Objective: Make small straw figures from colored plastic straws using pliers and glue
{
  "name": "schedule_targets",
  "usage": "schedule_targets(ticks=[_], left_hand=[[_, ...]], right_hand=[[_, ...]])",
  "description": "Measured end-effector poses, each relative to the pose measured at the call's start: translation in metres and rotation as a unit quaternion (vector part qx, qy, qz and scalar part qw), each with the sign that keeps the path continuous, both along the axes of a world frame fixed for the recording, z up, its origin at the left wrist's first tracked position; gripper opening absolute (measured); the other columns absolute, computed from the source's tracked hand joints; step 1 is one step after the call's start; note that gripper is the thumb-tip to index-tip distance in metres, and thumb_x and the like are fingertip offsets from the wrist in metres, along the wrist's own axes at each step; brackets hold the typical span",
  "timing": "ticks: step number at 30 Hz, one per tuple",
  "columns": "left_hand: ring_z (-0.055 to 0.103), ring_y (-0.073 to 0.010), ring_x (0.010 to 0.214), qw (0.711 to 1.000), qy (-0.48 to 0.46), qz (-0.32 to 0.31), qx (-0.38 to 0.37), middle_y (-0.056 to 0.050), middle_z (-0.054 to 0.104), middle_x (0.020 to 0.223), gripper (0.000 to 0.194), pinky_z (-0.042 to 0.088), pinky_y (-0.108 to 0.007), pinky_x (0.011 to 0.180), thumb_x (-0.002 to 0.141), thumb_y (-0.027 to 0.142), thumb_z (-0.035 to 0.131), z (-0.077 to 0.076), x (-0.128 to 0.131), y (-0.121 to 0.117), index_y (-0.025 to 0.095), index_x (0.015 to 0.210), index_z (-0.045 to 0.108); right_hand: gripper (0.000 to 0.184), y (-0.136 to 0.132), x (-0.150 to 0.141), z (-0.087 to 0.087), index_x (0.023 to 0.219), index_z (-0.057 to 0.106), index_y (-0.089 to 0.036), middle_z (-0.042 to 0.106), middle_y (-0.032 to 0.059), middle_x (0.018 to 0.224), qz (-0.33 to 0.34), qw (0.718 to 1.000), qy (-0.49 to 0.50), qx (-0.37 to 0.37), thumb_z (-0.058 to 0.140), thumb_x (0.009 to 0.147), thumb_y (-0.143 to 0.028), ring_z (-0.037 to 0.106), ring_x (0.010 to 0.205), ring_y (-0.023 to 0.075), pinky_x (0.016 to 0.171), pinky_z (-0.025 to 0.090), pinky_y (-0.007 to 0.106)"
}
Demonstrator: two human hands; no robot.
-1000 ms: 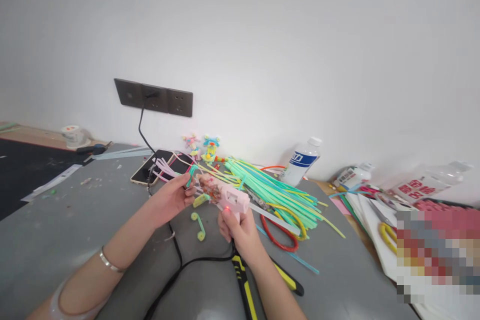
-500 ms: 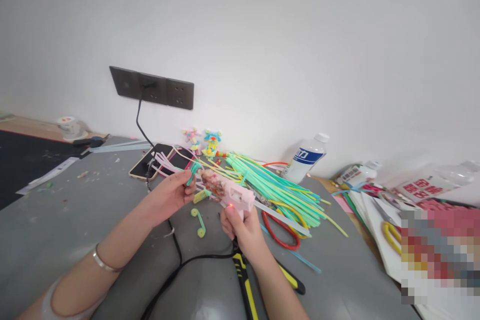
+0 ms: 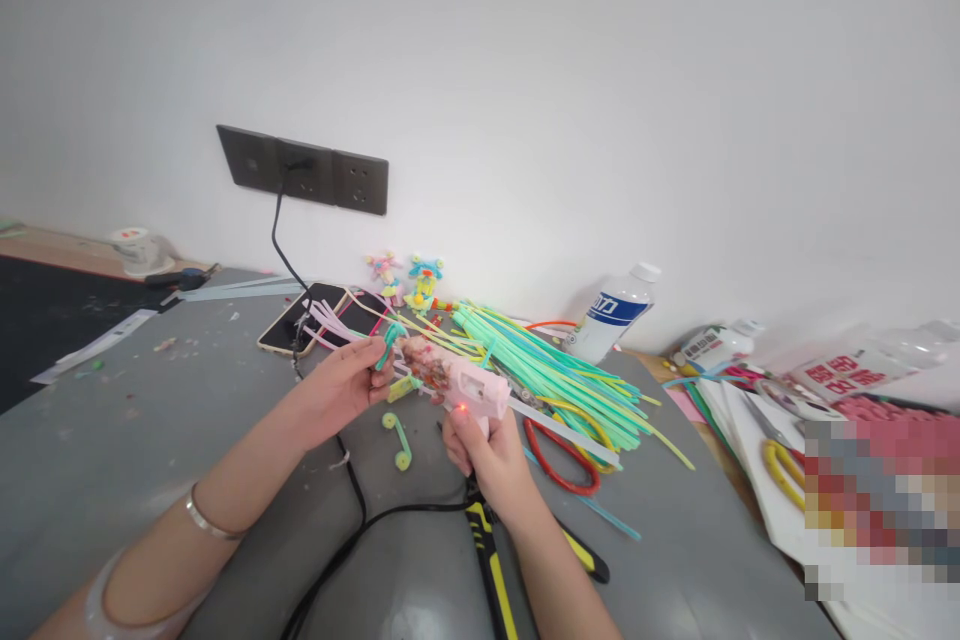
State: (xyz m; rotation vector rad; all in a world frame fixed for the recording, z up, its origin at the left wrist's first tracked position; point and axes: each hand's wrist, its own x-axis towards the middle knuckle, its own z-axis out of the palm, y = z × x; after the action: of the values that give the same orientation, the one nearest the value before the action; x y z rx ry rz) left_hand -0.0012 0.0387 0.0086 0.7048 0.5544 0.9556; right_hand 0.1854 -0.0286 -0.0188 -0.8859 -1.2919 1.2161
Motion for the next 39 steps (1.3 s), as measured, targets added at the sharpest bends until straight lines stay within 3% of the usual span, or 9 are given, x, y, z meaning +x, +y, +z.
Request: schedule_targets(ticks=[20,39], left_hand=[[0.043,-0.0066,0.056,1.0,0.007,0.0,0.0,0.004,0.045,0.061,0.03,0.032,-0.019,0.049,0.068,0.031,0.083,-0.0005,-0.0004,-0.0005,0.013,0.067,0.06],[0.042,-0.0067,0.055,1.0,0.021,-0.004,0.01,0.004,0.047,0.058,0.03,0.032,-0.019,0.049,0.068,0.034,0.083,-0.0019,-0.0002,-0.0003,0.014,0.066,0.06]], right_hand=[[0.048,-0.0001,0.0021,-0.0042,0.097,0.059,-0.015,0.035,-0.0093,0.047,-0.016,1.0,0.006,-0.013,0.057,0.085,-0.062,0.026,0.036,0.0056,0.034,0.02,0.019],[0.044,-0.002,-0.0027,0.0032,0.08,0.055,-0.019,0.034,-0.0078,0.047,-0.043,0.999,-0.026,0.017,0.056,0.086,-0.062,0.026,0.036,0.0066,0.035,0.02,0.021]])
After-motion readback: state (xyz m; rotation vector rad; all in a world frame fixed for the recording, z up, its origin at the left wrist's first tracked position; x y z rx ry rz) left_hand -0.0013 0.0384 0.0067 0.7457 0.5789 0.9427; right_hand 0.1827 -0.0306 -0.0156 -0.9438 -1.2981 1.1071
